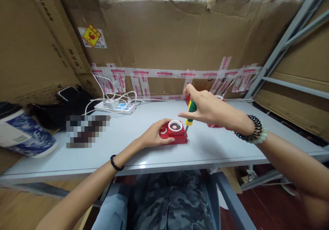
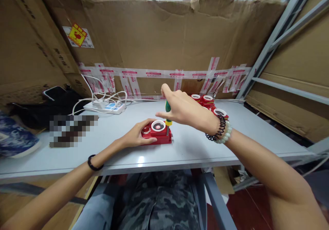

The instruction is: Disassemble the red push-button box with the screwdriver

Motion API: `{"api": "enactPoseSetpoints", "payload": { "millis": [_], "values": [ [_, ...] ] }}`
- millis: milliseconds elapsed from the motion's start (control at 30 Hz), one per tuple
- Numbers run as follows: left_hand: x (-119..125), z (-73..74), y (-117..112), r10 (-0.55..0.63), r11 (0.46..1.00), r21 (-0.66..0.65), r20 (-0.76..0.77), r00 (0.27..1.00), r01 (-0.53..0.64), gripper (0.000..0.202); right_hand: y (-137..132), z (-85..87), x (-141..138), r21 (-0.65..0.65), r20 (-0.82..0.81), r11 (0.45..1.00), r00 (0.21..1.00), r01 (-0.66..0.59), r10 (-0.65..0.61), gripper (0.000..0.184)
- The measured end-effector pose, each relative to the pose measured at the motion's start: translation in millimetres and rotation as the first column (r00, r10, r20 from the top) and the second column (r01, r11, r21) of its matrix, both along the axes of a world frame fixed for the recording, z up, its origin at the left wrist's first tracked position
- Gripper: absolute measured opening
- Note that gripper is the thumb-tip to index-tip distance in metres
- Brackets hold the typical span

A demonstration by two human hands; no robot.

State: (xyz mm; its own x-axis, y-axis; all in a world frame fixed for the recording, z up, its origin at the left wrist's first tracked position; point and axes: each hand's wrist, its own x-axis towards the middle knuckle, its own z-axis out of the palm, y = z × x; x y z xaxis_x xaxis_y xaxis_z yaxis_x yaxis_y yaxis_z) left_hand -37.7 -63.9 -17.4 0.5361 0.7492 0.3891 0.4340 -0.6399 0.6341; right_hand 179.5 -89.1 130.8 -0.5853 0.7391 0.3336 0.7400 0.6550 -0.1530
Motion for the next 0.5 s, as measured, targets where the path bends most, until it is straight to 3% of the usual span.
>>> {"api": "enactPoseSetpoints", "payload": {
  "millis": [67, 233, 400, 500],
  "values": [
    [0.1, 0.0, -0.1, 0.005, 1.0, -0.008, -0.001, 1.0, -0.005, 0.063, -0.4, -0.3, -0.3, 0.001, -0.002, 1.0, 1.0, 0.031, -0.031, 0.027],
    [1.1, 0.4, 0.1, -0.007, 1.0, 0.008, 0.012, 1.0, 0.007, 0.062, -0.8, 2.9, 4.2, -0.125, -0.043, 0.984, 0.992, -0.126, 0.122, 0.04],
    [0.3, -1.0, 0.6, -0.001, 1.0, -0.012, 0.018, 1.0, 0.001, 0.062, -1.3, 0.6, 4.7, -0.045, -0.042, 0.999, 0.999, 0.016, -0.018, 0.029],
    [-0.5, -1.3, 0.5, -0.013, 1.0, -0.013, 0.011, 1.0, 0.013, 0.062, 2.0, -2.1, 5.8, -0.04, -0.081, 0.998, 0.996, -0.04, 0.036, 0.033]
  ]
}}
